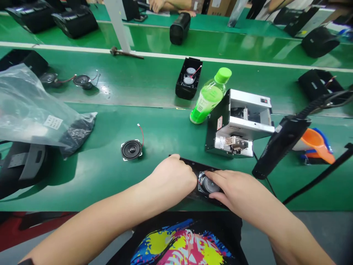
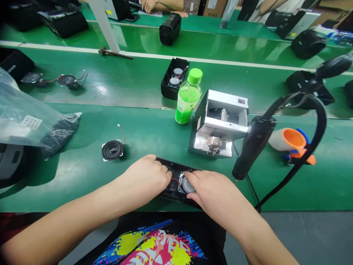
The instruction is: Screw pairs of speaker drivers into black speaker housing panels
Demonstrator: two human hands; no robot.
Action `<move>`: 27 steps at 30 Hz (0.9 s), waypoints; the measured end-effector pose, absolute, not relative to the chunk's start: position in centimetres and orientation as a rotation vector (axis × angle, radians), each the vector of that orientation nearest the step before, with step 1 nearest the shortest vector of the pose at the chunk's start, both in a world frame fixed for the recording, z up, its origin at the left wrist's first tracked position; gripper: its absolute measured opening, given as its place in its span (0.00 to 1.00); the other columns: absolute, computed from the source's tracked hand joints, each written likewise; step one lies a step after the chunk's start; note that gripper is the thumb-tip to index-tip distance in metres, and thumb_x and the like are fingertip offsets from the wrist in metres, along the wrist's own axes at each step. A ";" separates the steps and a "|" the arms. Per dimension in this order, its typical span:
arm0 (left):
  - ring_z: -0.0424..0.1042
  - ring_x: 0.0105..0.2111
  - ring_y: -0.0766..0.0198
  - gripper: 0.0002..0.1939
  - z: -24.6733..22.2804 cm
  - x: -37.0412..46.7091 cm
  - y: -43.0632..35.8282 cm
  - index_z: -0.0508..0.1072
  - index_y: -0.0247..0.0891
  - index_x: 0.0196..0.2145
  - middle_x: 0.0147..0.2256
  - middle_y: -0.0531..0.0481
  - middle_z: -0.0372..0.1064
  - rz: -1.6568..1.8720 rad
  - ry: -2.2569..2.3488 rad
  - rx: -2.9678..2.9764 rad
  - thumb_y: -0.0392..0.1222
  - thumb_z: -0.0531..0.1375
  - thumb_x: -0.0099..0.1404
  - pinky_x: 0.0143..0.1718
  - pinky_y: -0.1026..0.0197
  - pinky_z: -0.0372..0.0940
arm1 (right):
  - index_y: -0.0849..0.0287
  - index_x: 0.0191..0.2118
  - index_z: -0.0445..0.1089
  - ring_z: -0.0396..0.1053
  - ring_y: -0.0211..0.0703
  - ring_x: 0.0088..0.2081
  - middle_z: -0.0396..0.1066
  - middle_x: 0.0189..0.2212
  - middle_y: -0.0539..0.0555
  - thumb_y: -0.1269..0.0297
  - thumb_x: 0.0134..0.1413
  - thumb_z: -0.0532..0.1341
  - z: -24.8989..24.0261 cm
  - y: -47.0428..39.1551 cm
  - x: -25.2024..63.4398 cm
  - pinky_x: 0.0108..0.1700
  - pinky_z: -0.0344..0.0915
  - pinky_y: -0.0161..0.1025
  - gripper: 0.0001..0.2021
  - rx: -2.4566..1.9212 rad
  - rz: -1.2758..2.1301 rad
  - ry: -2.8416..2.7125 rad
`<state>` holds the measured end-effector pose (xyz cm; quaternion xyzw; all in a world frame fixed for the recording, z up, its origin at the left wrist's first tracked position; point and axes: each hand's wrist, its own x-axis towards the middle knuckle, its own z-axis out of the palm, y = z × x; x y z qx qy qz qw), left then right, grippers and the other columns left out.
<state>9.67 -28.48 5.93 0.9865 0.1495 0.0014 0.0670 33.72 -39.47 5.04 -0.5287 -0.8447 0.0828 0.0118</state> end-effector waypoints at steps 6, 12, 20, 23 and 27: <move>0.78 0.23 0.53 0.11 5.6 11.5 -27.8 0.79 0.38 0.28 0.25 0.47 0.79 -0.269 0.452 2.921 0.25 0.69 0.63 0.23 0.54 0.56 | 0.55 0.62 0.71 0.83 0.53 0.49 0.82 0.54 0.49 0.63 0.56 0.81 4.6 -39.6 33.9 0.49 0.85 0.55 0.31 -1.650 0.335 -2.568; 0.82 0.31 0.52 0.08 6.0 11.3 -28.2 0.80 0.39 0.32 0.32 0.47 0.82 -0.040 0.498 2.748 0.34 0.67 0.71 0.28 0.54 0.68 | 0.60 0.62 0.73 0.83 0.55 0.47 0.83 0.51 0.52 0.62 0.54 0.82 3.9 -39.6 33.9 0.47 0.83 0.56 0.33 -1.620 0.349 -2.564; 0.83 0.41 0.57 0.20 6.5 12.3 -31.6 0.78 0.40 0.57 0.49 0.45 0.84 0.404 0.262 1.864 0.36 0.70 0.69 0.43 0.56 0.78 | 0.50 0.47 0.78 0.82 0.41 0.46 0.83 0.46 0.44 0.71 0.66 0.73 4.4 -39.3 34.1 0.47 0.78 0.40 0.09 -1.509 0.467 -2.528; 0.83 0.40 0.62 0.34 7.5 10.1 -30.4 0.66 0.46 0.71 0.55 0.44 0.81 0.655 0.332 1.695 0.37 0.70 0.71 0.41 0.58 0.79 | 0.52 0.58 0.75 0.82 0.46 0.43 0.82 0.48 0.47 0.68 0.60 0.77 4.2 -39.6 34.0 0.41 0.79 0.44 0.22 -1.570 0.397 -2.531; 0.82 0.41 0.59 0.19 7.0 4.8 -26.8 0.75 0.45 0.62 0.50 0.48 0.81 1.186 1.070 1.915 0.41 0.66 0.76 0.44 0.54 0.79 | 0.60 0.66 0.68 0.81 0.57 0.52 0.78 0.58 0.58 0.64 0.57 0.80 4.0 -40.5 33.8 0.44 0.82 0.53 0.35 -1.613 0.231 -2.551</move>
